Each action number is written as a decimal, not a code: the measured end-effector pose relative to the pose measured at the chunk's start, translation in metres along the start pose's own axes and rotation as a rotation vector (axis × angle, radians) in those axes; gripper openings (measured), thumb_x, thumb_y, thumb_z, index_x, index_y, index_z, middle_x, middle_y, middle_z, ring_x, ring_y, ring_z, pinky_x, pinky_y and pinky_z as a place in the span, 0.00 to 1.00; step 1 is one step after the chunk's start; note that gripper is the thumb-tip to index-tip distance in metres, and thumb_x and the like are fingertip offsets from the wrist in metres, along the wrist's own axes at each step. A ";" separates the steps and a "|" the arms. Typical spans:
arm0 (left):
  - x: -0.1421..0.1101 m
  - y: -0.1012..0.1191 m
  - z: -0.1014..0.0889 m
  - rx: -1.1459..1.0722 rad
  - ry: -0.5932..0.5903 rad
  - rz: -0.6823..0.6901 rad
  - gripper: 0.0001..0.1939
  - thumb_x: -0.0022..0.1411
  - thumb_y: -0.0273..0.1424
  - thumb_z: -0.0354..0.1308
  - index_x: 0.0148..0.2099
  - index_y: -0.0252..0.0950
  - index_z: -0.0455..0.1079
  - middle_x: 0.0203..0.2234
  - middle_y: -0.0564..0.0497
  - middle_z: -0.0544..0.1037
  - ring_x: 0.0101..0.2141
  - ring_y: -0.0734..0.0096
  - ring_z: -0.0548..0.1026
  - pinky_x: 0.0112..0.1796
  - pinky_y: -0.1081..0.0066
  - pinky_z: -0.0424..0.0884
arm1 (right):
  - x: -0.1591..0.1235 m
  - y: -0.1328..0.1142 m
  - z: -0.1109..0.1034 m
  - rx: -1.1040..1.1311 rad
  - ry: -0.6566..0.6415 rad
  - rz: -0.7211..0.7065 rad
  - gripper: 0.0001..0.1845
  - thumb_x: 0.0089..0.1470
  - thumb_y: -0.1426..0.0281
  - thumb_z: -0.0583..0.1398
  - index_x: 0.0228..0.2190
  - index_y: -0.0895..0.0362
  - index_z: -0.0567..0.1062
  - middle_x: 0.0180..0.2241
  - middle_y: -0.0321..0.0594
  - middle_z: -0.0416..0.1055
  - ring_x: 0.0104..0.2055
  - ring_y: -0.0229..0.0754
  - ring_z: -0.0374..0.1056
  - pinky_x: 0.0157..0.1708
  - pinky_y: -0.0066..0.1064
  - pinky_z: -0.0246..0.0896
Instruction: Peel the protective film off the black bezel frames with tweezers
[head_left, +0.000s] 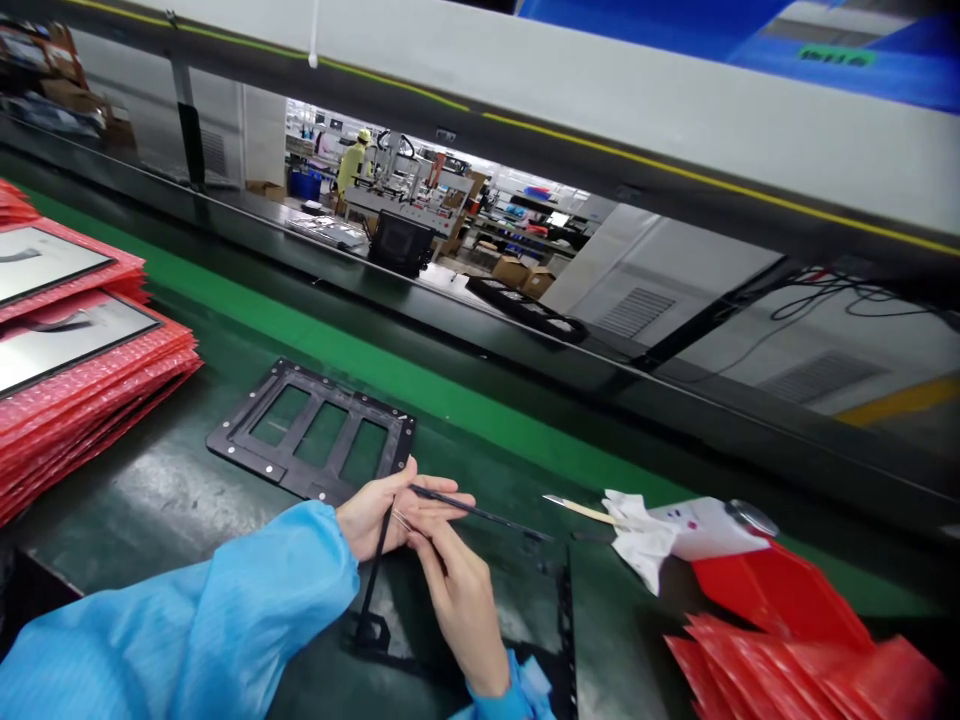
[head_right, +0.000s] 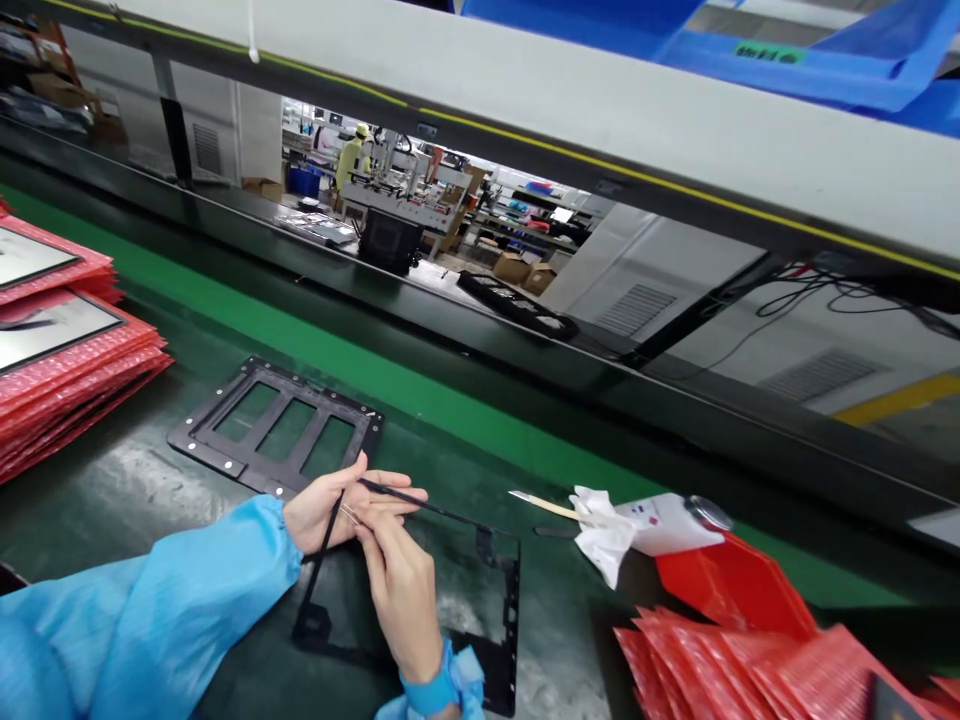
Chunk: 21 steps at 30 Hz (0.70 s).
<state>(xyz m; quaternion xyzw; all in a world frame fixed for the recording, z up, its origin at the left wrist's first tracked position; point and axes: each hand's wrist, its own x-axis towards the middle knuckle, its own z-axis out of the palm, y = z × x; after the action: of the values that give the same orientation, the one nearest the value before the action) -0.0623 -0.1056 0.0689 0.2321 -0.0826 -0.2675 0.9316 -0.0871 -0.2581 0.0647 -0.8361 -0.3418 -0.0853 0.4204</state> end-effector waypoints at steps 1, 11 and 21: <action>0.000 0.000 0.000 0.001 0.003 0.002 0.29 0.69 0.46 0.43 0.56 0.24 0.64 0.57 0.31 0.66 0.58 0.52 0.65 0.61 0.58 0.52 | 0.000 0.000 0.000 0.001 0.002 -0.006 0.12 0.65 0.72 0.53 0.48 0.53 0.72 0.46 0.41 0.73 0.49 0.44 0.69 0.48 0.33 0.64; 0.000 -0.001 0.005 0.000 0.053 0.025 0.28 0.70 0.44 0.42 0.56 0.23 0.65 0.57 0.31 0.66 0.56 0.54 0.68 0.60 0.59 0.54 | 0.004 -0.001 0.001 -0.015 0.003 -0.072 0.13 0.65 0.75 0.53 0.47 0.53 0.71 0.47 0.41 0.72 0.50 0.43 0.68 0.49 0.35 0.64; 0.001 -0.005 0.000 0.007 0.066 0.029 0.27 0.69 0.44 0.45 0.55 0.25 0.66 0.57 0.33 0.66 0.58 0.52 0.66 0.60 0.56 0.54 | 0.004 0.002 0.001 -0.101 -0.027 -0.136 0.14 0.65 0.78 0.51 0.48 0.54 0.70 0.48 0.42 0.71 0.52 0.45 0.67 0.49 0.36 0.64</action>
<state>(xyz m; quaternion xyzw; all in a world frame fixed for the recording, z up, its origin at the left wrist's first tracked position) -0.0633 -0.1098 0.0663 0.2429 -0.0561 -0.2458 0.9367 -0.0830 -0.2564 0.0648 -0.8322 -0.3987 -0.1194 0.3664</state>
